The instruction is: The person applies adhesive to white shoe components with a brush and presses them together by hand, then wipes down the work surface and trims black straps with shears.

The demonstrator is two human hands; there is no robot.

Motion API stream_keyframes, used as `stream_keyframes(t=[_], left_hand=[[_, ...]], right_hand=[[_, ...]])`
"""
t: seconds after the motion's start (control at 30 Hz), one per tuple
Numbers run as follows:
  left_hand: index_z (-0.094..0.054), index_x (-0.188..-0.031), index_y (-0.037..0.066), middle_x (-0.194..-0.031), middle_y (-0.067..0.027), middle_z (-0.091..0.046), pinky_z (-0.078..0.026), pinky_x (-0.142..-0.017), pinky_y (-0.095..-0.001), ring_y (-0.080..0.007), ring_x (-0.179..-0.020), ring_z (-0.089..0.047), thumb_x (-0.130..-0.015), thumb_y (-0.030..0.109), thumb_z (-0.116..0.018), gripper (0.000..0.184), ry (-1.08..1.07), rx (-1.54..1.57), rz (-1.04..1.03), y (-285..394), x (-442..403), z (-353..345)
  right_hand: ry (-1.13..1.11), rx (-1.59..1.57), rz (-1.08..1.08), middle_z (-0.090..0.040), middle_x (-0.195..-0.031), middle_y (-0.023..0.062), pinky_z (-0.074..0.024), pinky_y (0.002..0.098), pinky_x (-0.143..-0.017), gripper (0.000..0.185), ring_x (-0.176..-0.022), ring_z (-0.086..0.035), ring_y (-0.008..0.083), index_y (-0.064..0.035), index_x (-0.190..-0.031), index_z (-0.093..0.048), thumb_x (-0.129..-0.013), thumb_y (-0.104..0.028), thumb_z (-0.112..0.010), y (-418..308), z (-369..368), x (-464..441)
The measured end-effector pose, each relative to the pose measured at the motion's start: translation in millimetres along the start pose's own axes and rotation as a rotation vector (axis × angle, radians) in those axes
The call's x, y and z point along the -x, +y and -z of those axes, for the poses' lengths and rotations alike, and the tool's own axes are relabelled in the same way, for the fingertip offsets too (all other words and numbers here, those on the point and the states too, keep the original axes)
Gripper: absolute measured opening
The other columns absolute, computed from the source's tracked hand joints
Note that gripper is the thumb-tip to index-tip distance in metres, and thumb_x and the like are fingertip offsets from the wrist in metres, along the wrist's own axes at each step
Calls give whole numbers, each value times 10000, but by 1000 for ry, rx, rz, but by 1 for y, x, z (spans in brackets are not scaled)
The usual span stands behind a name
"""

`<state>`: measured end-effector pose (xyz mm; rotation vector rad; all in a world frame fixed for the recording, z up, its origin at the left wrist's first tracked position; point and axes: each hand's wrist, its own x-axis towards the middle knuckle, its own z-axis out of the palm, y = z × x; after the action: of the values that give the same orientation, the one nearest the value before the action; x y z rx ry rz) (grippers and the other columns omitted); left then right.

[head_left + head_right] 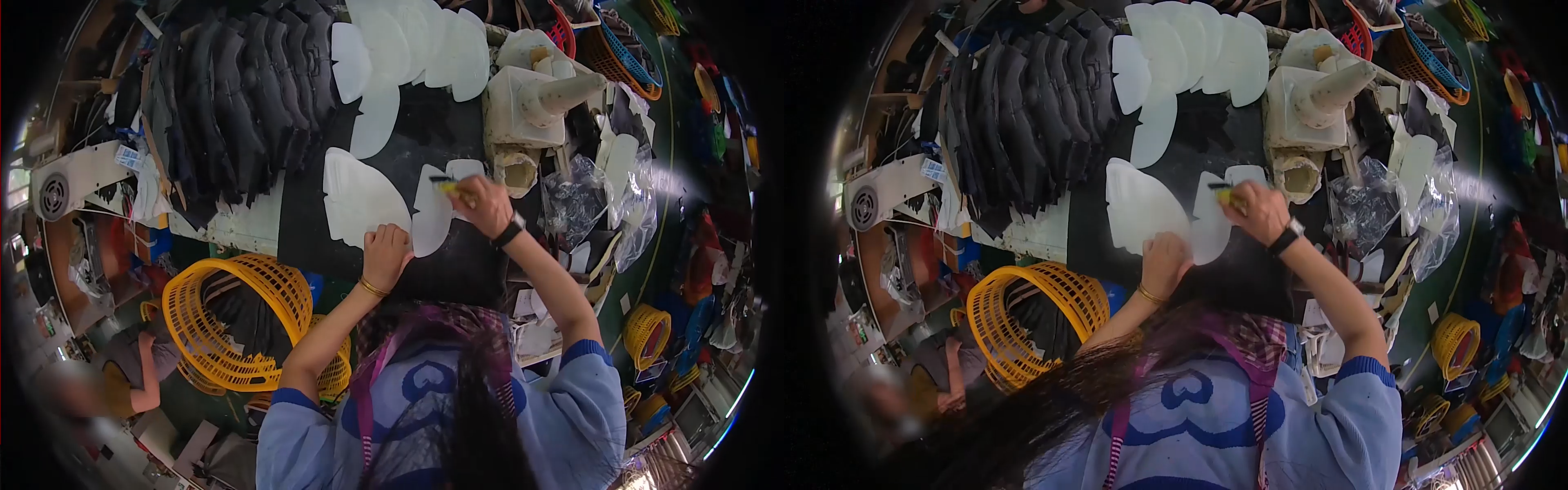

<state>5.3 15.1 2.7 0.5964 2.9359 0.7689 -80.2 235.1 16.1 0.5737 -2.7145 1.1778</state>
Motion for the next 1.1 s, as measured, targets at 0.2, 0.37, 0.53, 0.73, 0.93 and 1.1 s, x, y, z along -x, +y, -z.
stream_keyframes(t=[0.2,0.37,0.53,0.73,0.93,1.1], left_hand=[[-475,-874,120,-842,-25,-465,-330,-704,-341,-204,-824,-482,-562,145,-759,423,-13,-34,-40,-1,-4,-3],[-492,-854,122,-854,-19,-505,-338,-715,-341,-194,-843,-506,-601,129,-723,342,-61,1,-126,4,-8,6],[-548,-804,80,-856,-46,-577,-421,-682,-343,-215,-786,-559,-630,1,-668,226,126,370,-131,-4,-31,11],[-546,-792,-17,-838,-99,-582,-461,-725,-252,-173,-780,-573,-648,-179,-608,226,693,673,-98,1,-132,127],[-552,-854,27,-874,-102,-587,-489,-691,-314,-300,-786,-584,-757,-24,-588,116,576,184,-385,-31,-263,76],[-533,-1047,79,-1162,-81,-519,-491,-681,-375,-324,-832,-592,-824,-25,-460,257,138,74,-283,-56,-243,46]], right_hand=[[-289,-325,-118,-598,-707,81,-495,331,-505,202,-567,-611,239,-77,-770,-576,-709,-181,-738,-33,12,79],[35,-79,-104,-625,-780,87,-497,319,-597,122,-704,-634,256,-49,-785,-581,-742,-95,-686,-14,23,5],[-171,-181,-233,-593,-630,103,-480,305,-513,195,-550,-615,229,-48,-699,-562,-720,-166,-717,-24,49,29],[97,203,-256,-568,-751,119,-464,364,-529,194,-619,-588,295,-47,-771,-538,-765,-175,-684,5,90,-2],[118,287,-346,-571,-652,119,-462,355,-497,203,-553,-582,301,-42,-722,-560,-802,-196,-665,3,97,10],[-75,-439,-731,-632,-670,76,-472,237,-527,137,-584,-618,116,13,-833,-615,-832,-122,-641,-29,42,10]])
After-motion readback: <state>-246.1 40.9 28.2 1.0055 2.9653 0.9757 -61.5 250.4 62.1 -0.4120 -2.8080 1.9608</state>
